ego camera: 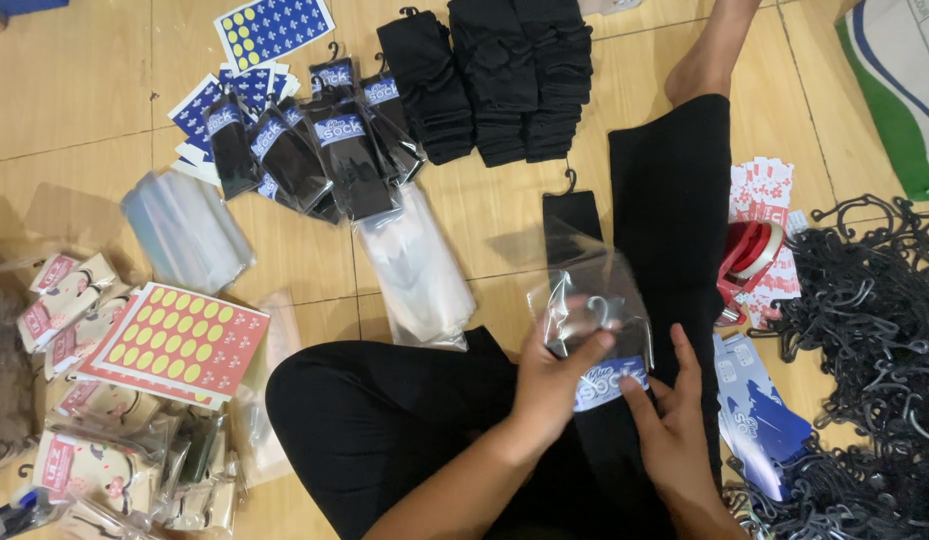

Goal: The person packages socks by placing a cardboard label around a pair of black socks and then inserting them into a clear plastic sleeve.

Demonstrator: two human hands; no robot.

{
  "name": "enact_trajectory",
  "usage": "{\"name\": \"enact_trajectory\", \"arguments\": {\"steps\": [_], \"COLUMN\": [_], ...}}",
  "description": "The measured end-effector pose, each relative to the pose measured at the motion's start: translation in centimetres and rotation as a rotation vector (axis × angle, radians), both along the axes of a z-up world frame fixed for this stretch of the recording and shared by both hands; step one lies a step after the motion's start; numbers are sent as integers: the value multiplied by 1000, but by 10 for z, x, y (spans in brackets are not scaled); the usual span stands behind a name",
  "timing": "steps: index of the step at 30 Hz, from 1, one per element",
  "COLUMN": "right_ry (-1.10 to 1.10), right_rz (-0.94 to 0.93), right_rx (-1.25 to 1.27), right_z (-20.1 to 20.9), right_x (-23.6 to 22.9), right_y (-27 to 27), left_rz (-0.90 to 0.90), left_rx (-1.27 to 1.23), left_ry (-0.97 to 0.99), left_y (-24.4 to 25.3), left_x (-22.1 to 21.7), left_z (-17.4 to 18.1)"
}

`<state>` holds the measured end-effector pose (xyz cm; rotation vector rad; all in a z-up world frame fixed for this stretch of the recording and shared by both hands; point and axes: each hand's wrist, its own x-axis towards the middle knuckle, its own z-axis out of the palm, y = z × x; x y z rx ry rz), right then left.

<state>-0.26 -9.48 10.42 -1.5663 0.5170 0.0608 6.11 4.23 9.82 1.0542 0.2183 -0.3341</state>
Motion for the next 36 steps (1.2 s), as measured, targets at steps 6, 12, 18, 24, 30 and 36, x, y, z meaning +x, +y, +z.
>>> {"name": "enact_trajectory", "arguments": {"steps": [6, 12, 18, 24, 30, 36], "right_ry": [203, 116, 62, 31, 174, 195], "right_rz": [8, 137, 204, 183, 44, 160], "right_rx": [166, 131, 46, 26, 430, 229], "right_z": [-5, -43, -51, -19, -54, -83], "right_x": [-7, -29, -32, -7, -20, -23], "right_y": [1, -9, -13, -12, -33, -45], "left_rz": [-46, -15, -17, -20, 180, 220], "left_rx": [161, -1, -40, -32, -313, -409], "left_ry": [-163, -39, -41, -45, 280, 704], "left_y": [8, 7, 9, 3, -1, 2], "left_x": [2, -5, -11, -25, -25, -21], "left_z": [-6, -8, -25, -38, -30, -13]}}
